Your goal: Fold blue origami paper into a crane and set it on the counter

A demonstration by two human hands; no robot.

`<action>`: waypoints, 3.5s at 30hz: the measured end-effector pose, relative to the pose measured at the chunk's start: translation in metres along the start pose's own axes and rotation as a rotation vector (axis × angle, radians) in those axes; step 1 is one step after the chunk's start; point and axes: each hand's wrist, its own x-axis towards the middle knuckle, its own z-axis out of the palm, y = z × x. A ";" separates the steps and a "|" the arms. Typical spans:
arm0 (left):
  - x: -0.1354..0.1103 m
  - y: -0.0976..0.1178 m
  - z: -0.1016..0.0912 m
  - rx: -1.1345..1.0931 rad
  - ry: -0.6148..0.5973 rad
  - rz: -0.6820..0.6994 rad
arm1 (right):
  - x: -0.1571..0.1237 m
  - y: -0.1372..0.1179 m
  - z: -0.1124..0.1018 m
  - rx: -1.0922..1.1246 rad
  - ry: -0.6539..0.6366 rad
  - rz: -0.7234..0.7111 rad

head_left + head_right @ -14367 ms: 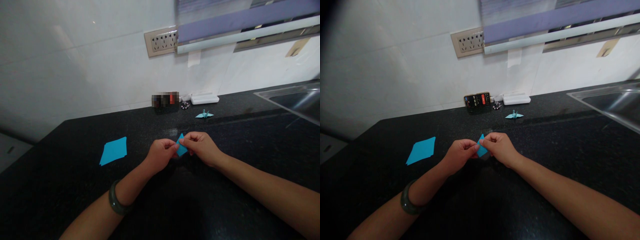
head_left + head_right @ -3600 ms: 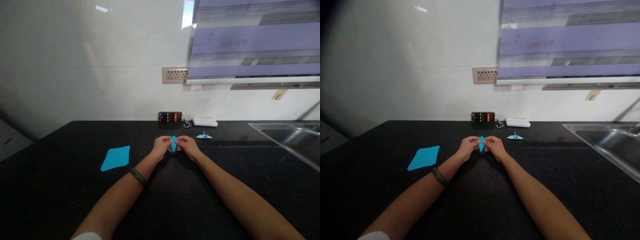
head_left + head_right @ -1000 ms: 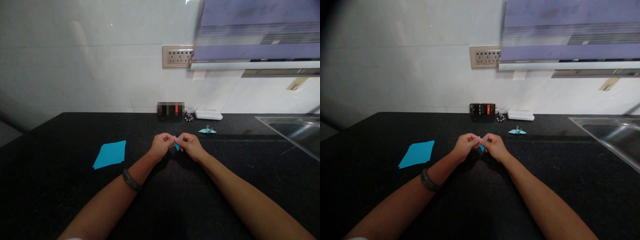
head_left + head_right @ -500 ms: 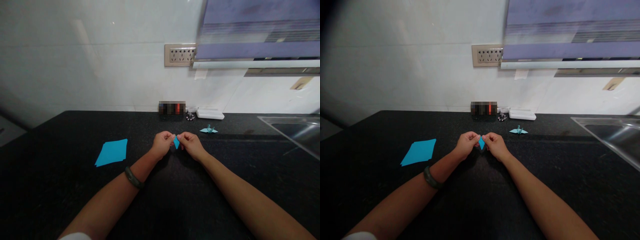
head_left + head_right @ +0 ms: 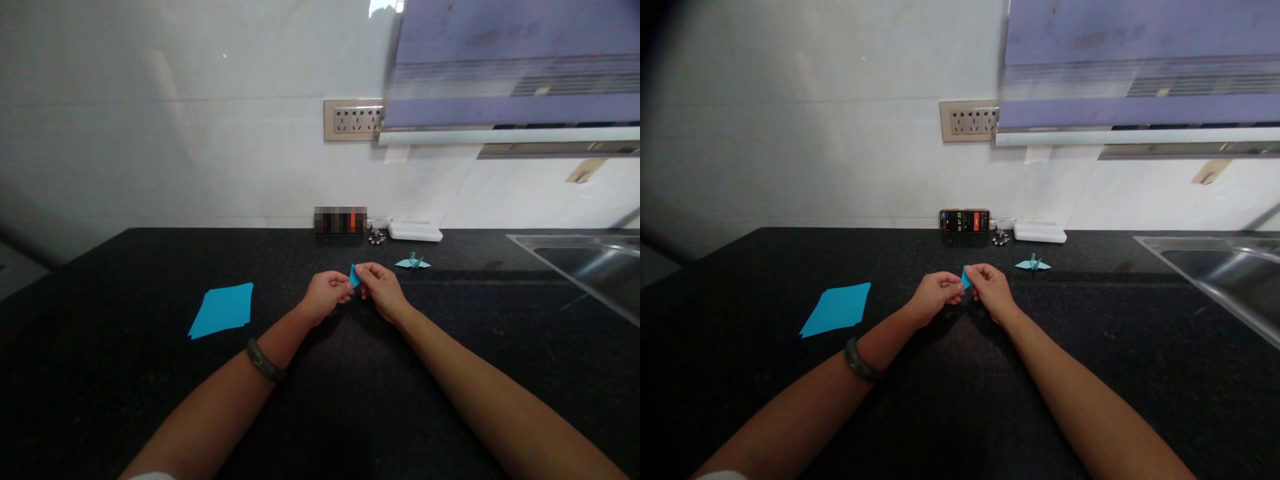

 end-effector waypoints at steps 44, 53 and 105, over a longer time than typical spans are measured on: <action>0.005 0.000 -0.004 -0.240 0.077 0.055 | -0.001 0.007 0.000 0.146 -0.004 0.071; 0.006 0.001 -0.006 -0.245 0.191 0.050 | -0.003 0.004 0.001 0.127 -0.037 0.060; 0.003 0.000 -0.005 -0.626 -0.097 -0.131 | -0.001 0.000 -0.003 0.296 -0.072 0.145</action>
